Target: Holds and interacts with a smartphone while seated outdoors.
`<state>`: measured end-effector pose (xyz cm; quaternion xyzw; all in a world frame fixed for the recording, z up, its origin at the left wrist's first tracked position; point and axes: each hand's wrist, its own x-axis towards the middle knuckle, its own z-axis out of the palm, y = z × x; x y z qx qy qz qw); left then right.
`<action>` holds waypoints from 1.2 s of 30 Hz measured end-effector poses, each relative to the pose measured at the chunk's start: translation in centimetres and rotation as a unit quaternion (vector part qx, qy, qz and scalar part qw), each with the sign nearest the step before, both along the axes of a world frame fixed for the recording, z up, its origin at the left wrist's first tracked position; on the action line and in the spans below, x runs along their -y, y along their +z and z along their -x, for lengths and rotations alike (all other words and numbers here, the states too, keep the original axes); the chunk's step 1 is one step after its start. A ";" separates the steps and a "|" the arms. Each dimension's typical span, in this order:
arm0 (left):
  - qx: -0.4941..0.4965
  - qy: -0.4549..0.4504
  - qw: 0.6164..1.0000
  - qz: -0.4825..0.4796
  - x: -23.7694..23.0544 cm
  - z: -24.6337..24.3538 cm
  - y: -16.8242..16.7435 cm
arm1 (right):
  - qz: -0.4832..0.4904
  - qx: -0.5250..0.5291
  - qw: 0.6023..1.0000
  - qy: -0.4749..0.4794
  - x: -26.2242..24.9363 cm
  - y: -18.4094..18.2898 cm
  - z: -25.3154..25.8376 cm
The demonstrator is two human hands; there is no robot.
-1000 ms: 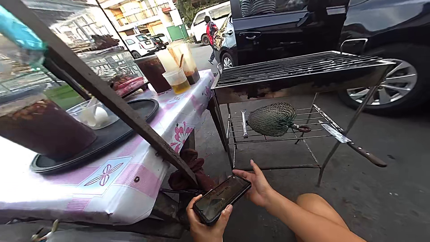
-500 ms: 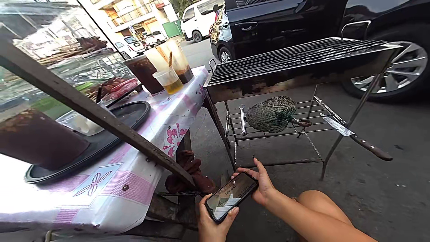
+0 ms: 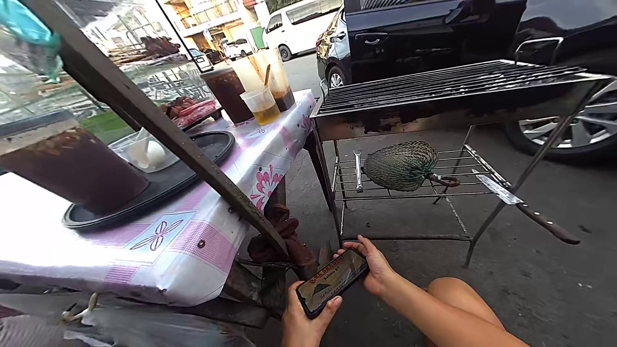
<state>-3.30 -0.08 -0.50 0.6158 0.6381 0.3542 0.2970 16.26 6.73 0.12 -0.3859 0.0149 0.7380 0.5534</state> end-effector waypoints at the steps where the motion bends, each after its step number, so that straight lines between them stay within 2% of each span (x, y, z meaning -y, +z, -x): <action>1: -0.003 0.001 1.000 -0.001 -0.1 -0.2 0.1 | 0.001 0.003 1.000 -0.001 0.0 0.1 -0.2; 9: -0.005 -0.014 0.999 -0.038 -0.7 -2.4 -0.2 | -0.004 0.000 1.000 -0.030 0.0 0.7 -2.2; 14: 0.052 0.003 0.994 -0.096 -0.7 -2.9 -0.4 | -0.006 -0.013 1.000 -0.024 0.0 0.9 -2.2; 20: 0.132 0.027 0.973 -0.189 -0.5 -3.1 0.1 | -0.004 -0.024 0.999 0.023 0.7 0.9 -1.1; 22: 0.154 0.034 0.966 -0.203 -0.5 -2.9 0.4 | -0.009 0.004 0.998 0.060 0.8 0.7 -0.8; 24: 0.153 0.034 0.965 -0.211 -0.5 -2.4 0.8 | -0.040 0.074 0.991 0.106 0.8 0.3 -0.6; 26: 0.126 0.029 0.966 -0.222 -0.6 -2.0 1.3 | -0.125 0.204 0.958 0.159 0.7 -0.2 -0.5; 29: 0.078 0.004 0.972 -0.222 -0.7 -1.0 1.8 | -0.312 0.381 0.840 0.226 0.7 -0.3 -1.0; 31: 0.067 -0.021 0.984 -0.163 -0.6 -0.4 2.1 | -0.423 0.403 0.763 0.279 0.5 -0.2 -1.5; 33: 0.060 -0.049 0.994 -0.072 -0.5 0.1 2.5 | -0.504 0.367 0.689 0.369 0.6 0.0 -1.8; 34: 0.059 -0.061 0.996 -0.032 -0.5 0.2 2.5 | -0.524 0.347 0.661 0.411 0.8 0.0 -1.7; 36: 0.051 -0.081 0.995 0.039 -0.5 0.3 2.4 | -0.522 0.335 0.630 0.467 1.3 -0.3 -1.2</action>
